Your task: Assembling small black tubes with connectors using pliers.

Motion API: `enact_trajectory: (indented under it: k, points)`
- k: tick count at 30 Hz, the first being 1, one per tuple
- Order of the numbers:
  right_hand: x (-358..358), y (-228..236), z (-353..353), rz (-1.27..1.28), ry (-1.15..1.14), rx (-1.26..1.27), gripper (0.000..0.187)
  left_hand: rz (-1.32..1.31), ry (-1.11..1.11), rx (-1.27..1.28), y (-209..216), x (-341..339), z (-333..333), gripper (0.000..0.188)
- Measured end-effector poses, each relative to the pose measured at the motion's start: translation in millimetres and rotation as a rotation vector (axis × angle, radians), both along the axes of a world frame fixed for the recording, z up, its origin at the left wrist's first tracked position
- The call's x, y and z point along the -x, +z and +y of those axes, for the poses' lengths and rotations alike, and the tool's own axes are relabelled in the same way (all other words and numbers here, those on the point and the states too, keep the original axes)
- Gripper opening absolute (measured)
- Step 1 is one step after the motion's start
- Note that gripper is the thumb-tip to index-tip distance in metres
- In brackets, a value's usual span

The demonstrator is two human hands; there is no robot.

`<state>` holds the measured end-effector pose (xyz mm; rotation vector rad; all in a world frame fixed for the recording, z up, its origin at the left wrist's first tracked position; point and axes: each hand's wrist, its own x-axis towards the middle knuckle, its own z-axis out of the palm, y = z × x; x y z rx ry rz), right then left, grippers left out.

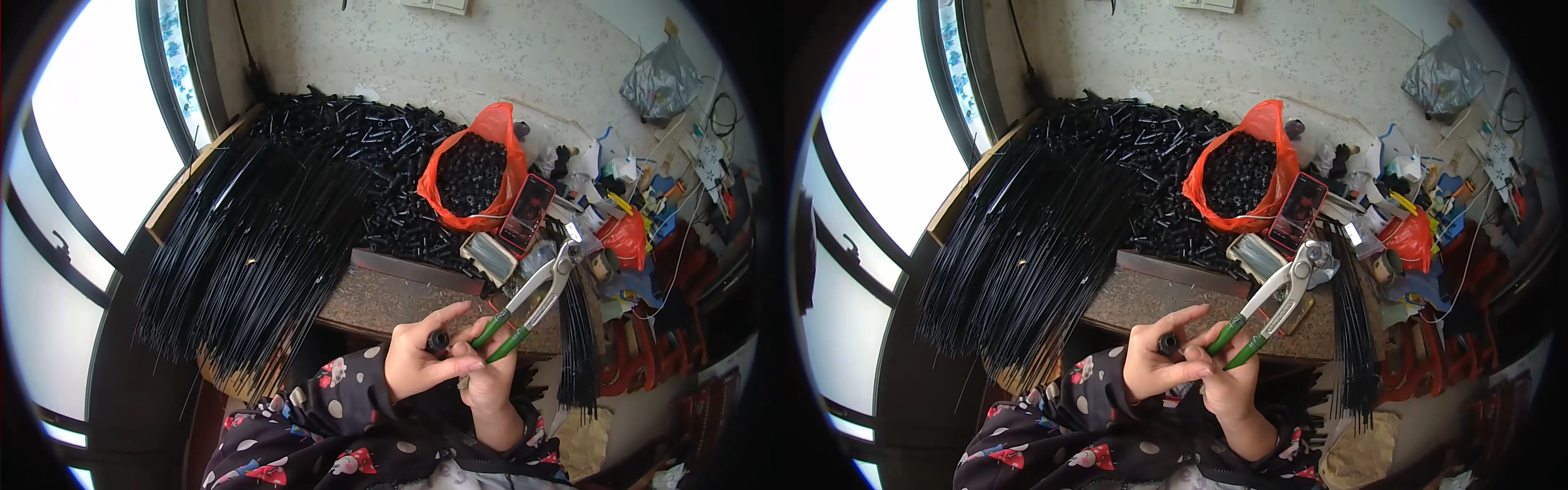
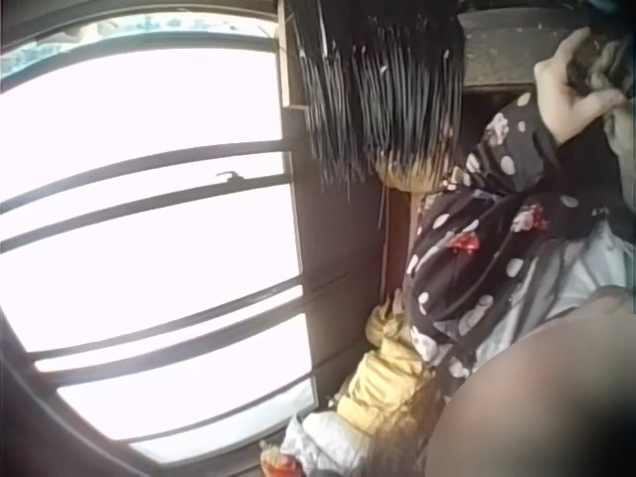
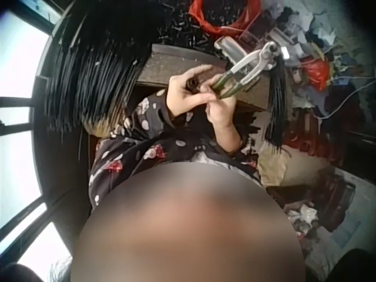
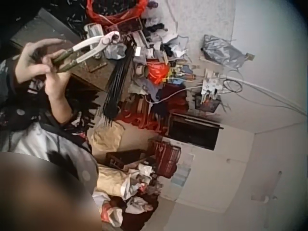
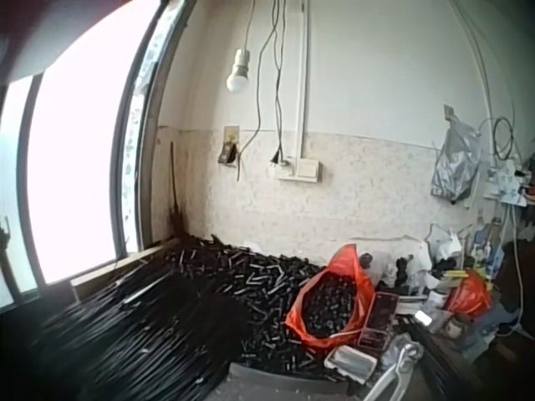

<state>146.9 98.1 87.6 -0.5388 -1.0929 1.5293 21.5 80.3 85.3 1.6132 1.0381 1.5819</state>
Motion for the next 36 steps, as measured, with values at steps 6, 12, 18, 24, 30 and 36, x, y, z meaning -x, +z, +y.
enact_trajectory:
  k: [6, 12, 18, 24, 30, 36]
  points:
    - [5, -12, 5, -0.274, -0.251, -0.461, 0.028, 0.021, 0.185, -0.116, -7, -6, 3, 0.076]
    - [-10, 6, 6, -0.189, 0.037, -0.107, 0.017, -0.017, -0.251, 0.075, 15, 31, 0, 0.049]
    - [-56, 2, -8, -0.838, 0.620, 0.084, 0.025, -0.354, -0.174, 0.049, 3, 66, 3, 0.068]
    - [-47, -10, -12, -0.530, 0.729, 0.043, 0.046, -0.012, -0.065, 0.112, 22, 57, -2, 0.046]
    - [-62, 4, -3, -0.476, 0.999, 0.422, 0.045, -0.034, 0.010, 0.124, 19, 47, -6, 0.032]
    - [-56, -11, -17, -1.163, 0.337, -0.376, 0.031, 0.032, 0.120, 0.001, -5, 43, 6, 0.029]
